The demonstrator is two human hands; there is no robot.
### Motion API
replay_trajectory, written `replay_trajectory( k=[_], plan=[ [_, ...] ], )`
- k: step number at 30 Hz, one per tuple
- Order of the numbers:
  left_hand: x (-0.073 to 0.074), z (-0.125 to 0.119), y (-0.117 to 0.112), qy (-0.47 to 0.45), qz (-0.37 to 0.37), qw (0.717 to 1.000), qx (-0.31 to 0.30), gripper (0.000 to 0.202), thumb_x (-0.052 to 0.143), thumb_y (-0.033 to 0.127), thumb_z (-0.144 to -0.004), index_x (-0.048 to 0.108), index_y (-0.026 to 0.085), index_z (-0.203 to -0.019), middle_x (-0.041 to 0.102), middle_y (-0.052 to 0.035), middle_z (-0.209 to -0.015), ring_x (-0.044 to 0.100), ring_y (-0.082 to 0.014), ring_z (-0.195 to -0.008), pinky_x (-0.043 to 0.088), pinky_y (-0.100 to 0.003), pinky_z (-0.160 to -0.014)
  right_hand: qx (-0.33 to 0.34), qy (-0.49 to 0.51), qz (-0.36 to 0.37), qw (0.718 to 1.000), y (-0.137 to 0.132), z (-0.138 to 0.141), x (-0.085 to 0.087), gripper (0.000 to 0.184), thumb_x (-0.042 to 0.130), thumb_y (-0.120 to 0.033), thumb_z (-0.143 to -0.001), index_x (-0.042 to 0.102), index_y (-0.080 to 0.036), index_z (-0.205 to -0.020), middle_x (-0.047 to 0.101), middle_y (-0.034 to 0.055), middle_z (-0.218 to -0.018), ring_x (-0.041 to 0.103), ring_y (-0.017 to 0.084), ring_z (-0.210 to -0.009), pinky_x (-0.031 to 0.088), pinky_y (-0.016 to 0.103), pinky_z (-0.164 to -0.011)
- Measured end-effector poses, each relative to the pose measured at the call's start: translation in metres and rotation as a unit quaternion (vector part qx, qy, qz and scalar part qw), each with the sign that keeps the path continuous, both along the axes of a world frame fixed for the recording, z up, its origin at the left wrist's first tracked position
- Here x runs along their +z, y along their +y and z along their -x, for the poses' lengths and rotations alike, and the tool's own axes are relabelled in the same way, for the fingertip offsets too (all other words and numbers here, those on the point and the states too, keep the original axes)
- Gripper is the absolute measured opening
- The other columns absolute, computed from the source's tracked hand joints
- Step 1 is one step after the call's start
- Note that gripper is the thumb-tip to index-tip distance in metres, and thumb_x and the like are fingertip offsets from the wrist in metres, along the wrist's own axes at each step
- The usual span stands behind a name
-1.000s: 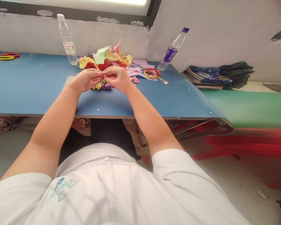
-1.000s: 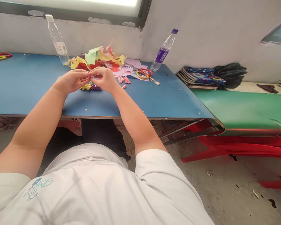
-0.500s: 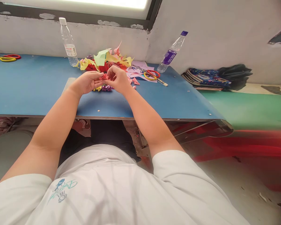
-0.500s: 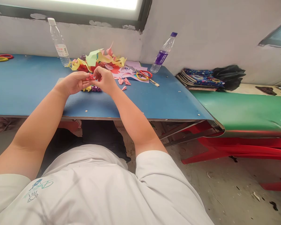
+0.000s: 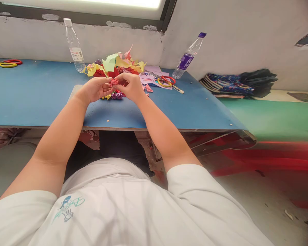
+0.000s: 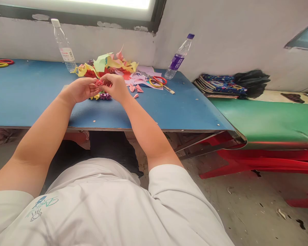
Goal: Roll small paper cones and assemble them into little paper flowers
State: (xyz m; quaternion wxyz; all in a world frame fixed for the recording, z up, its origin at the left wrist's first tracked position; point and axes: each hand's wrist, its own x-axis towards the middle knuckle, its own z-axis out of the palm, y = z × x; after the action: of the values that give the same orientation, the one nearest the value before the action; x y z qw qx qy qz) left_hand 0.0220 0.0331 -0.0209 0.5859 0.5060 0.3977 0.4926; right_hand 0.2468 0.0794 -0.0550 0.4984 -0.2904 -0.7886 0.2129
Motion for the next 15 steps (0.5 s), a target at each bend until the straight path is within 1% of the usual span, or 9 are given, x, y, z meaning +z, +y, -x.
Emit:
replay_trajectory(
  k=[3, 5, 7, 11, 13, 15],
  plan=[
    [0.002, -0.001, -0.001, -0.007, -0.001, 1.0, 0.01, 0.026, 0.103, 0.023, -0.091, 0.081, 0.025, -0.105, 0.09, -0.0055, -0.104, 0.095, -0.0258, -0.114, 0.077, -0.038, -0.117, -0.007, 0.012, 0.001, 1.0, 0.002, 0.0, -0.003, 0.065, 0.101, -0.089, -0.102, 0.081, -0.029, -0.117, 0.083, 0.0014, -0.097, 0.081, 0.026, -0.1, 0.075, 0.044, -0.103],
    [0.002, -0.001, -0.001, -0.015, -0.002, 1.0, 0.008, 0.028, 0.103, 0.022, -0.089, 0.082, 0.026, -0.108, 0.09, -0.0052, -0.107, 0.096, -0.0263, -0.116, 0.077, -0.039, -0.119, -0.009, 0.012, -0.007, 1.0, 0.005, -0.001, -0.006, 0.063, 0.098, -0.088, -0.106, 0.08, -0.03, -0.123, 0.083, 0.0014, -0.099, 0.081, 0.026, -0.099, 0.076, 0.046, -0.105],
    [0.002, 0.0, -0.001, -0.019, 0.0, 1.0, -0.002, 0.026, 0.101, 0.022, -0.089, 0.084, 0.025, -0.108, 0.091, -0.0064, -0.109, 0.096, -0.0273, -0.12, 0.077, -0.038, -0.119, -0.005, 0.0, -0.023, 1.0, 0.007, -0.002, -0.008, 0.061, 0.093, -0.087, -0.112, 0.079, -0.03, -0.127, 0.082, 0.0019, -0.101, 0.081, 0.027, -0.098, 0.076, 0.049, -0.107],
    [0.002, 0.001, -0.001, -0.013, 0.014, 1.0, -0.015, 0.021, 0.1, 0.023, -0.087, 0.085, 0.024, -0.103, 0.092, -0.011, -0.109, 0.096, -0.0305, -0.126, 0.077, -0.036, -0.12, -0.005, -0.037, -0.048, 0.998, 0.002, -0.002, -0.006, 0.052, 0.086, -0.084, -0.117, 0.077, -0.033, -0.125, 0.077, 0.0027, -0.103, 0.078, 0.028, -0.101, 0.076, 0.05, -0.108],
    [0.002, 0.001, -0.002, -0.009, 0.014, 1.0, -0.01, 0.022, 0.101, 0.022, -0.086, 0.085, 0.024, -0.103, 0.092, -0.0108, -0.107, 0.096, -0.0313, -0.126, 0.076, -0.037, -0.121, -0.006, -0.039, -0.051, 0.998, -0.002, -0.001, -0.004, 0.049, 0.084, -0.08, -0.119, 0.076, -0.032, -0.121, 0.076, 0.0029, -0.103, 0.077, 0.028, -0.102, 0.076, 0.049, -0.109],
    [0.002, 0.0, -0.003, -0.005, 0.009, 1.0, -0.007, 0.022, 0.101, 0.021, -0.089, 0.085, 0.024, -0.103, 0.091, -0.0089, -0.106, 0.095, -0.0304, -0.125, 0.076, -0.039, -0.123, -0.003, -0.036, -0.057, 0.998, -0.005, 0.0, -0.002, 0.047, 0.082, -0.077, -0.122, 0.075, -0.031, -0.119, 0.075, 0.0029, -0.103, 0.077, 0.027, -0.102, 0.076, 0.049, -0.111]
  ],
)
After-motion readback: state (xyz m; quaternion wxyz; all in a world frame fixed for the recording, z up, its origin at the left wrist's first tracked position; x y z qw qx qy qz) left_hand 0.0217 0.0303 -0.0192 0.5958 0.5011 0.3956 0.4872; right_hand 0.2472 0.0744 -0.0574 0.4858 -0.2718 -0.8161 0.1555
